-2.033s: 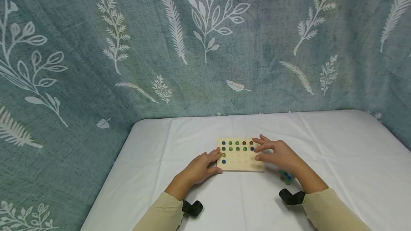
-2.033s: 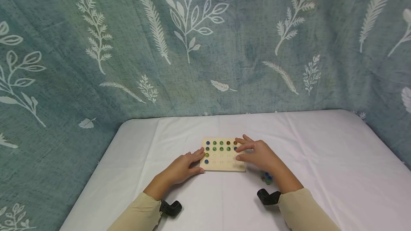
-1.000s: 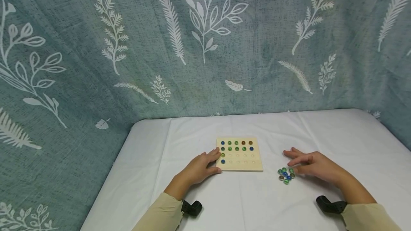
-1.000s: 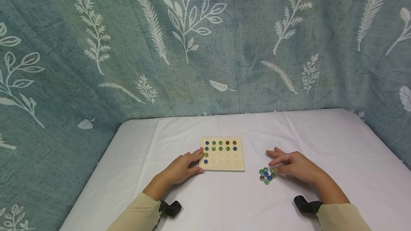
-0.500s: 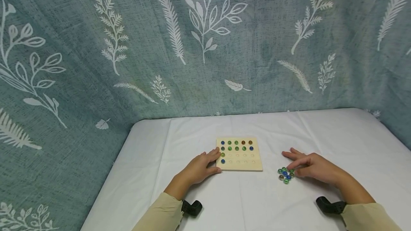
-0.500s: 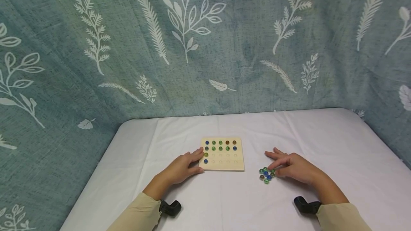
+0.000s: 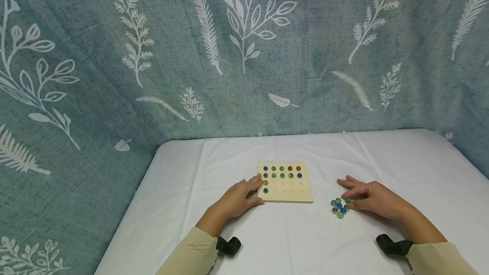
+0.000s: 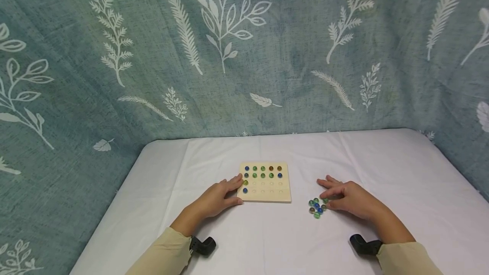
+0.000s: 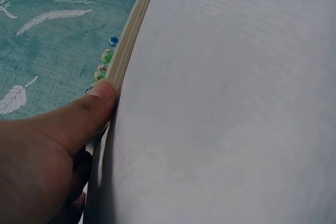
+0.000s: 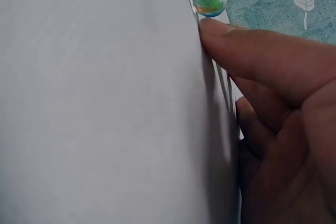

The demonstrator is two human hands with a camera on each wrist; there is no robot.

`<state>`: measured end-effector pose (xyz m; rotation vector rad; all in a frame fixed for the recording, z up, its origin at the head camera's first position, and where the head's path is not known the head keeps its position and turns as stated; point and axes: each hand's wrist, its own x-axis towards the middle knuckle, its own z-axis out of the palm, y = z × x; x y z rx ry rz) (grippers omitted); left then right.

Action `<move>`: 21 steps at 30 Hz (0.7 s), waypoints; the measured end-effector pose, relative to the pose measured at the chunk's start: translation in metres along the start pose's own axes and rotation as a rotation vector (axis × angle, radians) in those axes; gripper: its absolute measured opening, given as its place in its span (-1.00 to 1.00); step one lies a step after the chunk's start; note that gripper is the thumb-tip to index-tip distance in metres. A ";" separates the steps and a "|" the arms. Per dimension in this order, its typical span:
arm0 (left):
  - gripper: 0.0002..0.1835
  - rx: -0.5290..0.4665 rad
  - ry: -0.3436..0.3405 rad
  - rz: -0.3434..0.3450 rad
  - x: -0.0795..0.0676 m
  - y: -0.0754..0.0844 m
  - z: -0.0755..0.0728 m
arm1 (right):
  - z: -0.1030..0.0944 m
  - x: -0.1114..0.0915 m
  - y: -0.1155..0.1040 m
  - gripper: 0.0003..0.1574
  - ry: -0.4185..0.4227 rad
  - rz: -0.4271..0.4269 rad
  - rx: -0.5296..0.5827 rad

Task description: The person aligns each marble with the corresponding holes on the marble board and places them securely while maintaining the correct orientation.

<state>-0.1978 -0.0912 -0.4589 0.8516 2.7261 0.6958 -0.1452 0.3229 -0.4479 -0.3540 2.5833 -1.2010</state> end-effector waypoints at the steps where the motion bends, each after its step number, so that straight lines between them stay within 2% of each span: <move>1: -0.26 0.000 0.001 0.002 0.000 0.000 0.000 | 0.000 0.000 0.000 -0.63 0.005 0.003 -0.010; 11: -0.26 -0.001 0.001 0.004 0.001 -0.001 -0.003 | -0.003 0.004 0.000 -0.63 0.010 -0.012 -0.051; 17: -0.27 -0.005 -0.003 -0.002 0.000 -0.001 -0.002 | -0.003 -0.001 0.000 -0.65 0.048 -0.014 -0.082; 21: -0.28 -0.007 -0.004 0.000 0.000 -0.001 -0.001 | -0.003 -0.002 -0.001 -0.65 0.073 -0.043 -0.056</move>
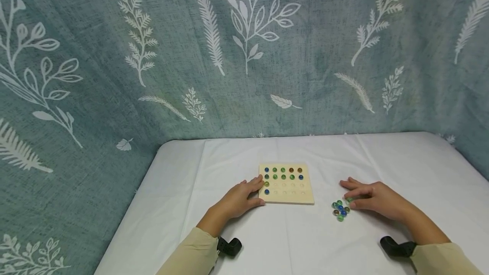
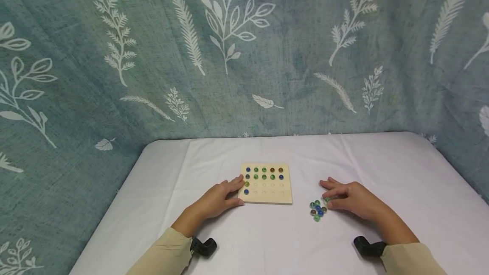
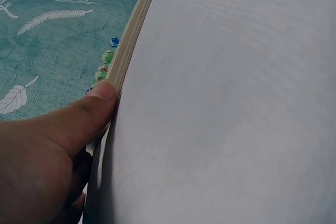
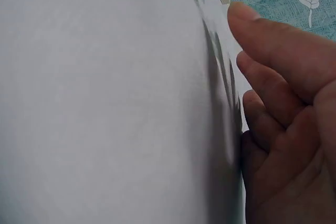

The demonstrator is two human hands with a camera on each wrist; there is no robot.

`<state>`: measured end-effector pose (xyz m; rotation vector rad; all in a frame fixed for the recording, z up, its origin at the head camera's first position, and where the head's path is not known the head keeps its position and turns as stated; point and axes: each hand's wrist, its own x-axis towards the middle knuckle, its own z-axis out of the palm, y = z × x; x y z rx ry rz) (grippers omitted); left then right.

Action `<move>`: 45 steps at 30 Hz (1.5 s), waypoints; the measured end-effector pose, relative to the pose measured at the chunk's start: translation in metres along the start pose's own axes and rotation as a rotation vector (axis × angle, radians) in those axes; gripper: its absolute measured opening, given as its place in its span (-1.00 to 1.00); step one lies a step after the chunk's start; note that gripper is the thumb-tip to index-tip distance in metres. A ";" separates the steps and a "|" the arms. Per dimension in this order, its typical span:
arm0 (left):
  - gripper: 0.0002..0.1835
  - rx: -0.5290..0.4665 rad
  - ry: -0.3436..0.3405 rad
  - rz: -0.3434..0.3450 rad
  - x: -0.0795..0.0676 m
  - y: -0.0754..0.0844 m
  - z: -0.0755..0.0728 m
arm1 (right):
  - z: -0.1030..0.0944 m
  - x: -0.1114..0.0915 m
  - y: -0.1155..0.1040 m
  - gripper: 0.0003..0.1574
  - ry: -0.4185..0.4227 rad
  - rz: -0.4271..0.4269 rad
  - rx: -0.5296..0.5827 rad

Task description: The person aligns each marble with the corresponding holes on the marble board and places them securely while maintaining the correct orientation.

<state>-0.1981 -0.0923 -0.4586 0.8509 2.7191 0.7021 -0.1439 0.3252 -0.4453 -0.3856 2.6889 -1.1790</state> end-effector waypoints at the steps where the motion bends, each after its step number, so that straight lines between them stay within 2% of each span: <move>1: -0.28 0.000 0.001 0.003 0.000 0.000 0.000 | 0.000 0.000 0.000 -0.65 0.006 -0.003 0.008; 5: -0.28 0.002 0.000 0.012 0.000 0.000 0.000 | 0.001 0.007 -0.006 -0.60 0.037 0.018 0.007; 9: -0.28 0.005 0.002 0.010 0.001 0.000 0.001 | 0.005 0.022 -0.022 -0.54 0.069 0.035 -0.009; 15: -0.28 -0.004 0.003 0.011 0.001 0.000 0.001 | 0.020 0.047 -0.051 -0.52 0.090 -0.001 0.058; 22: -0.28 -0.006 0.006 0.019 0.001 -0.001 0.001 | 0.045 0.074 -0.073 -0.54 0.115 -0.061 0.116; 31: -0.28 -0.016 0.007 -0.009 0.001 -0.002 0.001 | 0.087 0.099 -0.100 -0.61 0.171 0.007 0.176; 36: -0.28 -0.005 0.003 -0.007 0.002 -0.002 0.001 | 0.104 0.105 -0.107 -0.63 0.163 0.018 0.105; 45: -0.28 -0.010 0.003 -0.011 0.000 0.000 0.000 | 0.117 0.113 -0.113 -0.70 0.149 -0.040 -0.141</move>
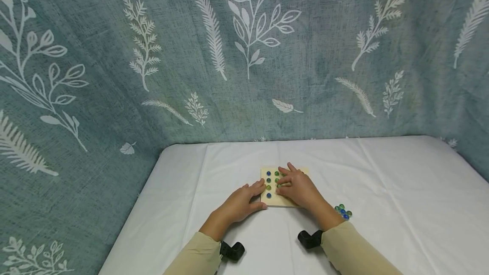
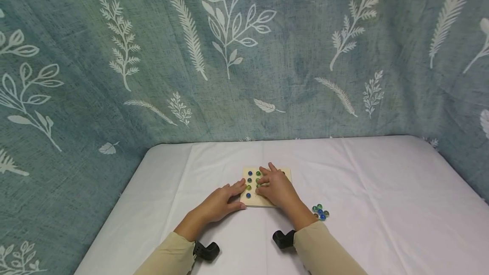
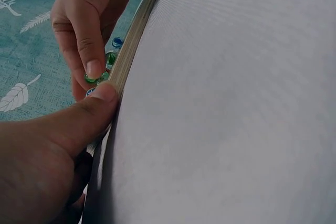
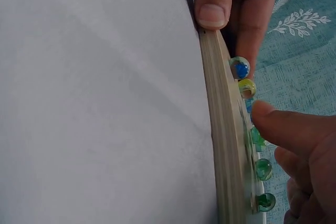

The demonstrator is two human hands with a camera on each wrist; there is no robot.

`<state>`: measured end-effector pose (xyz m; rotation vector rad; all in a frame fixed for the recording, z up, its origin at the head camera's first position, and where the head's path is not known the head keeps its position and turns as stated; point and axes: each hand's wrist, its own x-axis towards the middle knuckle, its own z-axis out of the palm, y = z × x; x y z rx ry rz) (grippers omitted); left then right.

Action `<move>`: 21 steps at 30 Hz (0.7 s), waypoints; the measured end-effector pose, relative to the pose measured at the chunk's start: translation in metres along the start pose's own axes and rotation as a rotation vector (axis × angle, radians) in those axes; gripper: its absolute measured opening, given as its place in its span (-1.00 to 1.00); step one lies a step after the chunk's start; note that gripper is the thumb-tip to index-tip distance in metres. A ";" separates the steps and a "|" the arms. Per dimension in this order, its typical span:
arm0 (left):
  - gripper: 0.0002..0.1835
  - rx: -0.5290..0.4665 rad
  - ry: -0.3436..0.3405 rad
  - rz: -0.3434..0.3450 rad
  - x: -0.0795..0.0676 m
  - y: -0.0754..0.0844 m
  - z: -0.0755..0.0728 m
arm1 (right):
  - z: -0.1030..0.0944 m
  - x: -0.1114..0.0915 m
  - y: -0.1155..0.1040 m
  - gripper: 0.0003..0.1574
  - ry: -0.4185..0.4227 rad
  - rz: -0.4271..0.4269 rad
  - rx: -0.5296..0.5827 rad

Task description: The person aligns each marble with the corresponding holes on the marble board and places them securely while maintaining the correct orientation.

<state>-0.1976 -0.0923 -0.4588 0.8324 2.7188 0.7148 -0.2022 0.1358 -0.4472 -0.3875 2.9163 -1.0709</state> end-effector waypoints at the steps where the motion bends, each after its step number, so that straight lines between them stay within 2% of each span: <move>1: -0.28 0.001 0.000 0.001 0.000 0.000 0.000 | 0.001 0.000 -0.001 -0.70 0.001 -0.002 -0.012; 9: -0.27 0.006 0.002 0.000 0.000 0.000 0.001 | 0.003 0.000 -0.004 -0.71 0.008 -0.030 -0.077; 21: -0.27 0.012 0.003 0.012 0.001 -0.001 0.001 | 0.003 -0.001 -0.006 -0.71 0.004 -0.041 -0.091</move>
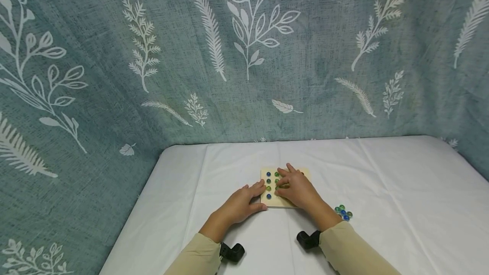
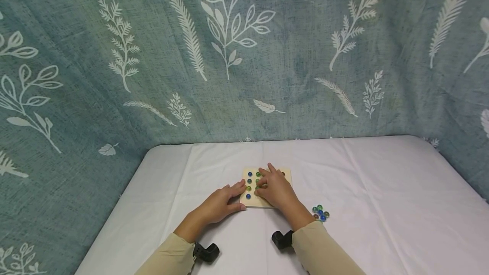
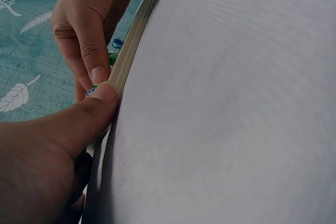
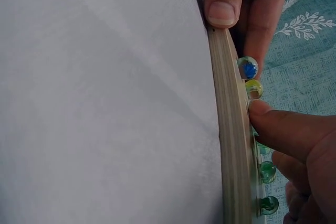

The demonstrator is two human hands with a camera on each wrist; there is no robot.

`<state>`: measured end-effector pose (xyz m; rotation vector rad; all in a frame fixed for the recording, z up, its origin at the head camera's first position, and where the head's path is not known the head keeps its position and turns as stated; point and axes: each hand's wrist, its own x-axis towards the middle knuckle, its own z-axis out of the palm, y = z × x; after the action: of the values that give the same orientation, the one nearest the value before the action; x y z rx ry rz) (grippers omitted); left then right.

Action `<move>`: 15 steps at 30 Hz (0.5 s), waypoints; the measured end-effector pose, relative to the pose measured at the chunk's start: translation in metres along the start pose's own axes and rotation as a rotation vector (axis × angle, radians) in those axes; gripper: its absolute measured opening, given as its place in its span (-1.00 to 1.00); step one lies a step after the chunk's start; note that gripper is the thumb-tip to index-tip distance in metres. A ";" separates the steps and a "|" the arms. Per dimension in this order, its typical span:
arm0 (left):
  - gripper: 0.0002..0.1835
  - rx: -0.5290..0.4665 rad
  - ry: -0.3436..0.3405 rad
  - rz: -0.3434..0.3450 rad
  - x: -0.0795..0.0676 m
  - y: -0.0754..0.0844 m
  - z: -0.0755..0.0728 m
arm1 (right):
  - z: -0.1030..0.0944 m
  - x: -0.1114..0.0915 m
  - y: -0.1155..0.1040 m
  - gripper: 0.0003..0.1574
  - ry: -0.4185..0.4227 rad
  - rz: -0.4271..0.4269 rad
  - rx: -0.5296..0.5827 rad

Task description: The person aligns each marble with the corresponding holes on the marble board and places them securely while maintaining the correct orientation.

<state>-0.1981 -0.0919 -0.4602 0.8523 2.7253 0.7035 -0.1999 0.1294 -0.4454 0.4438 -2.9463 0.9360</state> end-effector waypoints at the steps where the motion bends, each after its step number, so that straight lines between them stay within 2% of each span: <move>1: -0.27 -0.001 0.002 0.006 0.000 0.000 0.000 | 0.000 0.000 0.000 -0.72 0.002 -0.001 0.000; 6: -0.29 -0.002 0.008 0.032 0.000 0.000 -0.001 | 0.001 0.001 0.002 -0.74 0.009 -0.006 0.000; 15: -0.27 -0.006 0.004 0.028 0.000 0.000 -0.001 | -0.004 -0.001 0.002 -0.69 -0.014 0.003 -0.013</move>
<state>-0.1985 -0.0918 -0.4593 0.8900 2.7181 0.7190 -0.2002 0.1334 -0.4430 0.4472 -2.9642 0.9174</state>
